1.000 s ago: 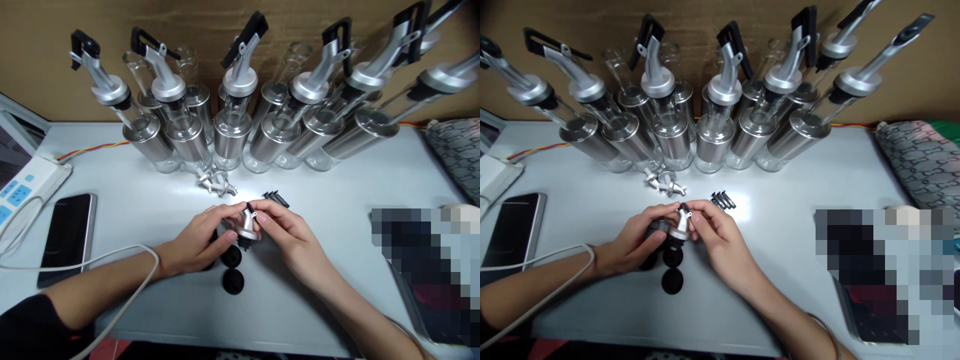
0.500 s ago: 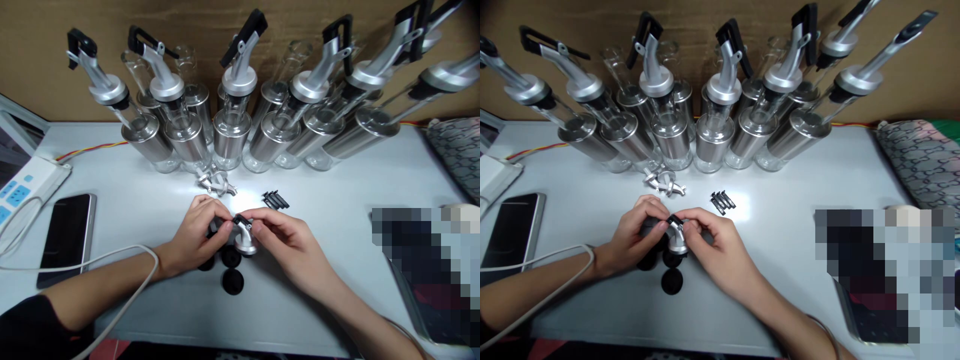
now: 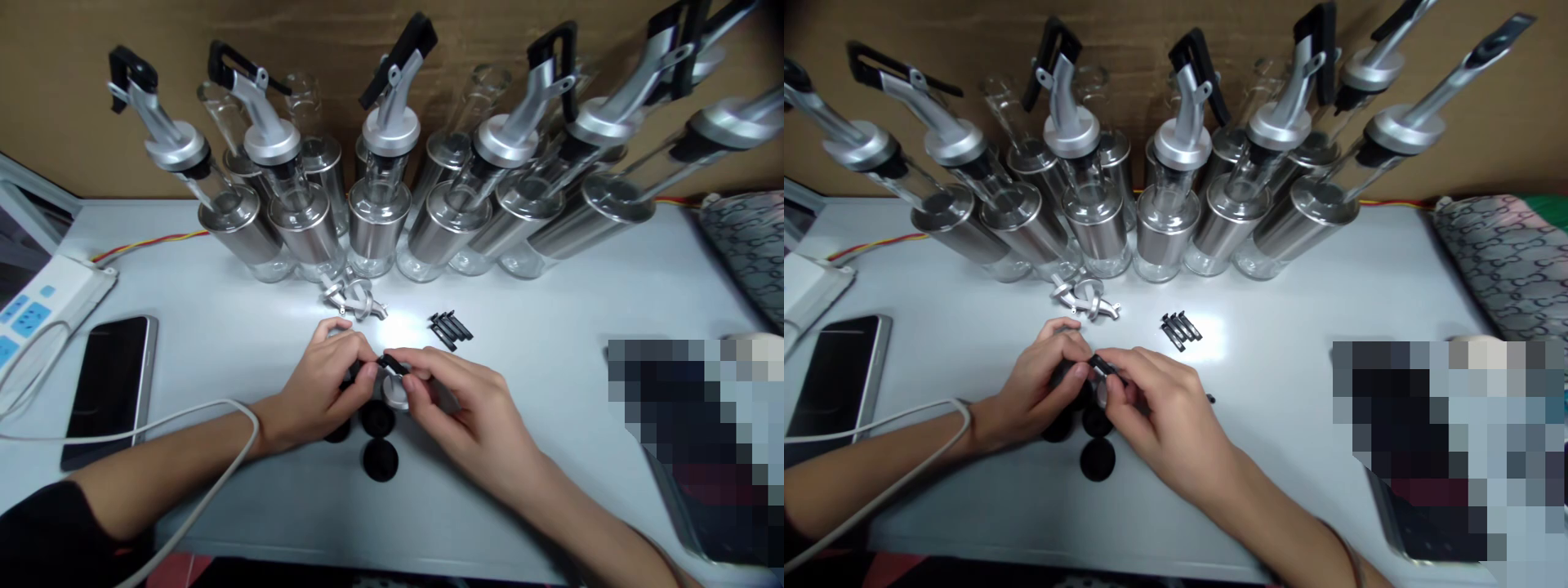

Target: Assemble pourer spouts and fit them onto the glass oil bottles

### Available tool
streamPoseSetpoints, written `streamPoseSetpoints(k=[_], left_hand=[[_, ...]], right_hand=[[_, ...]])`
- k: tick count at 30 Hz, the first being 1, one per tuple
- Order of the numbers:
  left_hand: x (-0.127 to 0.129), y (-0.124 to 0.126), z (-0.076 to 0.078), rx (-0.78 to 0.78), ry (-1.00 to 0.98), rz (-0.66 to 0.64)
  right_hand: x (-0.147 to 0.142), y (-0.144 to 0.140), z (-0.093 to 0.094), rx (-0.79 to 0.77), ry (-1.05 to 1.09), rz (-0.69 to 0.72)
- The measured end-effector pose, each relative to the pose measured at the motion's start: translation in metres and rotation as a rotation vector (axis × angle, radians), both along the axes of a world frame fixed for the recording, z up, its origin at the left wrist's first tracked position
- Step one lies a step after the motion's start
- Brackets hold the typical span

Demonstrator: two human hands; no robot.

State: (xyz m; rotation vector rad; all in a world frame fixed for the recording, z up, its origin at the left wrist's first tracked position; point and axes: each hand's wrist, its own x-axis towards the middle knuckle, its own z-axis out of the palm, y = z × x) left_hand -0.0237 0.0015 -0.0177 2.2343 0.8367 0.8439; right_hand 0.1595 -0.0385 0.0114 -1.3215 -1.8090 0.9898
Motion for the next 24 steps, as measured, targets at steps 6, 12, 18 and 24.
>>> streamPoseSetpoints(k=[6,12,18,24], left_hand=[[-0.0003,0.0001,0.0008,0.003,-0.001,0.004],[-0.0003,0.0000,0.0005,0.009,-0.038,-0.002],[-0.0009,-0.0007,0.0005,-0.018,-0.037,-0.001],[-0.0010,-0.0005,0.0007,-0.012,-0.041,-0.001]], right_hand=[[0.0005,0.0005,0.0013,0.038,-0.044,0.027],[0.0006,0.0016,0.0033,0.094,-0.065,0.072],[0.0022,0.0022,0.0033,0.167,-0.030,0.118],[0.0014,-0.0004,0.0066,-0.020,0.135,0.083]])
